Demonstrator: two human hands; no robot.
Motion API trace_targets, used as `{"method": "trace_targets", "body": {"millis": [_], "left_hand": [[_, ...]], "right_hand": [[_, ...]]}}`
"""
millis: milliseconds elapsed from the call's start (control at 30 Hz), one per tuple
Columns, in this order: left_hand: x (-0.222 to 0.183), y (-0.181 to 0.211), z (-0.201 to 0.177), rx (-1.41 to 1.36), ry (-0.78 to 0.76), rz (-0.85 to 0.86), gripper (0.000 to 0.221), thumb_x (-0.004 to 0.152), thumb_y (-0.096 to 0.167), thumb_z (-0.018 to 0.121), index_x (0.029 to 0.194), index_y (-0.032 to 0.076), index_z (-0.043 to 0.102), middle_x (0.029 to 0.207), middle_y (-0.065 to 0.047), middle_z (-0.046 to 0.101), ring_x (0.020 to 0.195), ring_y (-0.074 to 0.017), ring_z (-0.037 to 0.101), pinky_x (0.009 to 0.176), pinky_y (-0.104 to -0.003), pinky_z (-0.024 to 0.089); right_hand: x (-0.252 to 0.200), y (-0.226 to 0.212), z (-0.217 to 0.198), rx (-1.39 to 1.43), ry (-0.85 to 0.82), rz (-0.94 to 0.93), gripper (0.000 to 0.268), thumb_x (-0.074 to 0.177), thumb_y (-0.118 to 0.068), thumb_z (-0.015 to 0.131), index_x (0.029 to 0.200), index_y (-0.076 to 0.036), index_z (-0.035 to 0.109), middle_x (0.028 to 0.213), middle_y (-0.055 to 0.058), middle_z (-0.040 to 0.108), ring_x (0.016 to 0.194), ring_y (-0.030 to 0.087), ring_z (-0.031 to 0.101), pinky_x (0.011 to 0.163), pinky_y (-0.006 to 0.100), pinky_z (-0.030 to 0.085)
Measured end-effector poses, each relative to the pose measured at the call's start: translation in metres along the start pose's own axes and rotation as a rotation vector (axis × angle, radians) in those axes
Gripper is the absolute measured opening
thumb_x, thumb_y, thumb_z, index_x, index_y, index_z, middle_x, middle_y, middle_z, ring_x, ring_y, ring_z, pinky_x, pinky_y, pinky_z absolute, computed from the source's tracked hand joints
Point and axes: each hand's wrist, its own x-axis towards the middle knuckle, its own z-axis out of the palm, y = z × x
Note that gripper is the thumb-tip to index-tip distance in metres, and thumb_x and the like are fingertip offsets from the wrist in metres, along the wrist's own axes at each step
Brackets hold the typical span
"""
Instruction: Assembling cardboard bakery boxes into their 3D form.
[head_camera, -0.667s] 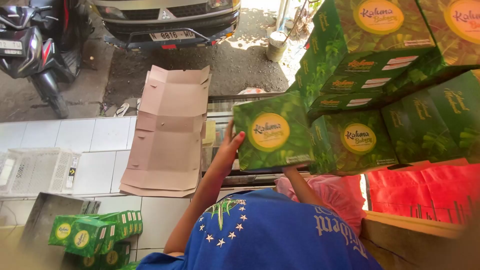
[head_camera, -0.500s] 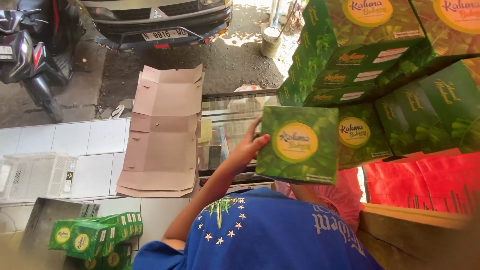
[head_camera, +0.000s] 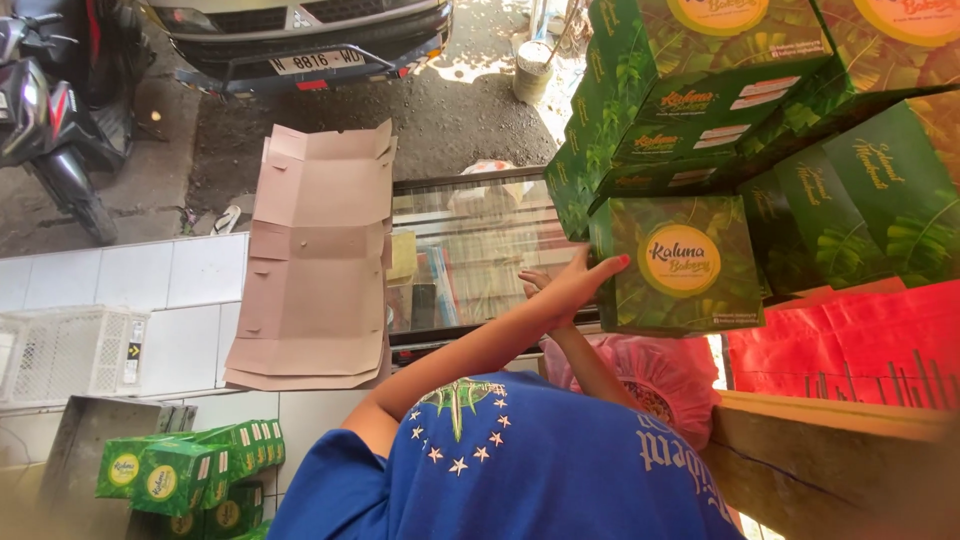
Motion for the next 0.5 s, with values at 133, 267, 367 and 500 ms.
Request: {"method": "trace_targets", "body": {"millis": [133, 267, 367, 500], "left_hand": [[0.013, -0.019, 0.004, 0.179, -0.03, 0.043, 0.094, 0.092, 0.073, 0.061, 0.139, -0.008, 0.063, 0.124, -0.02, 0.072, 0.106, -0.022, 0.066, 0.089, -0.033, 0.052], [-0.012, 0.034, 0.013, 0.211, -0.091, -0.169, 0.1, 0.081, 0.078, 0.058, 0.142, -0.002, 0.055, 0.125, -0.017, 0.067, 0.102, -0.0233, 0.067, 0.074, -0.039, 0.059], [-0.013, 0.042, 0.017, 0.138, -0.114, -0.212, 0.101, 0.078, 0.074, 0.062, 0.144, -0.001, 0.048, 0.13, -0.016, 0.06, 0.105, -0.0273, 0.066, 0.071, -0.044, 0.066], [-0.007, 0.046, 0.023, 0.104, -0.094, -0.194, 0.1, 0.077, 0.074, 0.063, 0.144, 0.002, 0.046, 0.131, -0.013, 0.06, 0.105, -0.0275, 0.064, 0.07, -0.045, 0.064]], "right_hand": [[0.004, -0.024, -0.01, 0.088, -0.017, 0.058, 0.034, 0.103, -0.03, 0.057, 0.126, -0.008, 0.067, 0.137, 0.01, 0.062, 0.131, 0.026, 0.056, 0.107, 0.039, 0.047], [0.002, -0.002, -0.004, -0.042, -0.006, -0.037, 0.032, 0.105, -0.029, 0.056, 0.126, -0.007, 0.068, 0.138, 0.011, 0.063, 0.133, 0.027, 0.056, 0.117, 0.042, 0.04], [0.001, -0.002, -0.004, -0.061, -0.01, -0.069, 0.032, 0.105, -0.028, 0.056, 0.126, -0.006, 0.068, 0.139, 0.012, 0.062, 0.135, 0.029, 0.054, 0.118, 0.043, 0.038], [0.0, -0.018, -0.008, -0.029, -0.039, -0.007, 0.031, 0.106, -0.027, 0.056, 0.127, -0.007, 0.067, 0.14, 0.012, 0.061, 0.135, 0.028, 0.054, 0.116, 0.042, 0.04]]}}
